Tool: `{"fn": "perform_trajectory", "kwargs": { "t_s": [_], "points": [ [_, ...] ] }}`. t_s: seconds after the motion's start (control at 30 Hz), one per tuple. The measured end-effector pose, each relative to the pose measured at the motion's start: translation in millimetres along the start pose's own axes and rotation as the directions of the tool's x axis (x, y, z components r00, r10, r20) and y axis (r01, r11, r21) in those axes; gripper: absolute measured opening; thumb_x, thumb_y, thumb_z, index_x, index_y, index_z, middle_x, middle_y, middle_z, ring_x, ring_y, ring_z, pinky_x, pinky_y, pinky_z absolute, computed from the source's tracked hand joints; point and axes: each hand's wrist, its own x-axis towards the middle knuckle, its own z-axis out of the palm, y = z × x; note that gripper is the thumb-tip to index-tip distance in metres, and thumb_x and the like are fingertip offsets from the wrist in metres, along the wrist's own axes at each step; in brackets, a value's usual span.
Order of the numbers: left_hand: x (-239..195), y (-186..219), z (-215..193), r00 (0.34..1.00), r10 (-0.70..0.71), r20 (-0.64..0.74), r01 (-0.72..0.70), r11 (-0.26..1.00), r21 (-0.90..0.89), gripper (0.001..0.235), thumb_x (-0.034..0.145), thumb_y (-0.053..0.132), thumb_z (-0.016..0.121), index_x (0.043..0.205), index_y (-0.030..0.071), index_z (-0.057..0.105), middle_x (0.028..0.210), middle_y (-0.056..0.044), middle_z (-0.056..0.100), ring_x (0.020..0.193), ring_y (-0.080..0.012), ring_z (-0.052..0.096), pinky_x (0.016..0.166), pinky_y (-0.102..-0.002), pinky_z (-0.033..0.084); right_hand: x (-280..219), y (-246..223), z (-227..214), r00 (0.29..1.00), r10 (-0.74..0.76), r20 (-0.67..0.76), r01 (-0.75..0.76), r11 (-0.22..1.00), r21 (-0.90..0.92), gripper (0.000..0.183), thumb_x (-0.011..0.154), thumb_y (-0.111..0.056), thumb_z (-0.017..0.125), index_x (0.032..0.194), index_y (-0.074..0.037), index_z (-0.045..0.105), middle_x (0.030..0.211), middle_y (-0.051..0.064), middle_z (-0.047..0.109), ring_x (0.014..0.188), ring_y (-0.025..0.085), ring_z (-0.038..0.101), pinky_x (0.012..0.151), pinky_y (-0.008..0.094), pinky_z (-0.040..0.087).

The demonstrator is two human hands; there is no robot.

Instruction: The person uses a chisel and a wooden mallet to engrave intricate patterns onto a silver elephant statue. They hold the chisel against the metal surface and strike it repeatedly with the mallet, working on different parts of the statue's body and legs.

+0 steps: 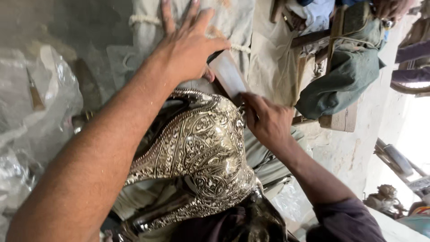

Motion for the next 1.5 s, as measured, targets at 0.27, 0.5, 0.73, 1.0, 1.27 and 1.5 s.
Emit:
{"fn": "perform_trajectory", "kwargs": {
  "t_s": [0.27, 0.5, 0.73, 1.0, 1.27, 1.5],
  "points": [
    [11, 13, -17, 0.993, -0.041, 0.109, 0.038, 0.999, 0.034, 0.073, 0.065, 0.031, 0.089, 0.134, 0.040, 0.068, 0.164, -0.023, 0.024, 0.152, -0.0421, 0.008, 0.110, -0.077, -0.013, 8, -15, -14, 0.994, 0.025, -0.104, -0.026, 1.000, -0.010, 0.018, 0.107, -0.026, 0.062, 0.118, -0.015, 0.070, 0.083, 0.006, 0.076, 0.042, 0.015, 0.052, 0.036, 0.035, 0.037],
    [7, 4, -3, 0.997, -0.016, 0.081, 0.015, 1.000, 0.019, 0.076, 0.063, 0.038, 0.089, 0.135, 0.035, 0.066, 0.163, -0.023, 0.025, 0.154, -0.0413, 0.009, 0.111, -0.076, -0.013, 9, 6, 16, 0.983, -0.080, -0.165, 0.077, 0.997, -0.025, 0.017, 0.115, -0.026, 0.055, 0.123, -0.016, 0.066, 0.083, 0.003, 0.072, 0.054, 0.012, 0.052, 0.047, 0.033, 0.039],
    [6, 7, -9, 0.988, -0.075, 0.135, 0.069, 0.997, 0.045, 0.075, 0.065, 0.028, 0.088, 0.135, 0.039, 0.066, 0.165, -0.022, 0.020, 0.153, -0.0416, 0.009, 0.110, -0.076, -0.014, 6, -6, -4, 0.992, -0.069, -0.108, 0.070, 0.998, 0.002, 0.016, 0.110, -0.022, 0.058, 0.120, -0.015, 0.067, 0.086, 0.005, 0.075, 0.051, 0.011, 0.057, 0.039, 0.030, 0.040],
    [12, 8, -14, 0.987, -0.062, 0.147, 0.057, 0.998, 0.041, 0.073, 0.065, 0.035, 0.089, 0.135, 0.040, 0.065, 0.165, -0.020, 0.021, 0.154, -0.0411, 0.008, 0.111, -0.076, -0.013, 6, 12, 8, 0.997, -0.012, -0.082, 0.014, 1.000, 0.018, 0.016, 0.107, -0.017, 0.060, 0.116, -0.015, 0.072, 0.075, 0.006, 0.073, 0.042, 0.016, 0.055, 0.037, 0.035, 0.040],
    [7, 13, -14, 0.992, -0.053, 0.110, 0.049, 0.998, 0.045, 0.074, 0.063, 0.041, 0.087, 0.134, 0.039, 0.066, 0.163, -0.020, 0.024, 0.153, -0.0408, 0.009, 0.111, -0.077, -0.012, 15, 1, -2, 0.991, -0.045, -0.127, 0.046, 0.999, 0.005, 0.014, 0.105, -0.018, 0.066, 0.117, -0.012, 0.070, 0.085, 0.008, 0.076, 0.051, 0.019, 0.063, 0.044, 0.037, 0.047],
    [0, 6, -9, 0.985, -0.092, 0.145, 0.091, 0.996, 0.019, 0.075, 0.063, 0.037, 0.090, 0.134, 0.039, 0.066, 0.164, -0.019, 0.024, 0.156, -0.0403, 0.008, 0.113, -0.077, -0.011, 5, 4, 2, 0.997, -0.032, -0.071, 0.038, 0.995, 0.087, 0.010, 0.113, -0.014, 0.060, 0.116, -0.014, 0.069, 0.088, 0.005, 0.077, 0.052, 0.010, 0.061, 0.042, 0.031, 0.045]
  ]
}}
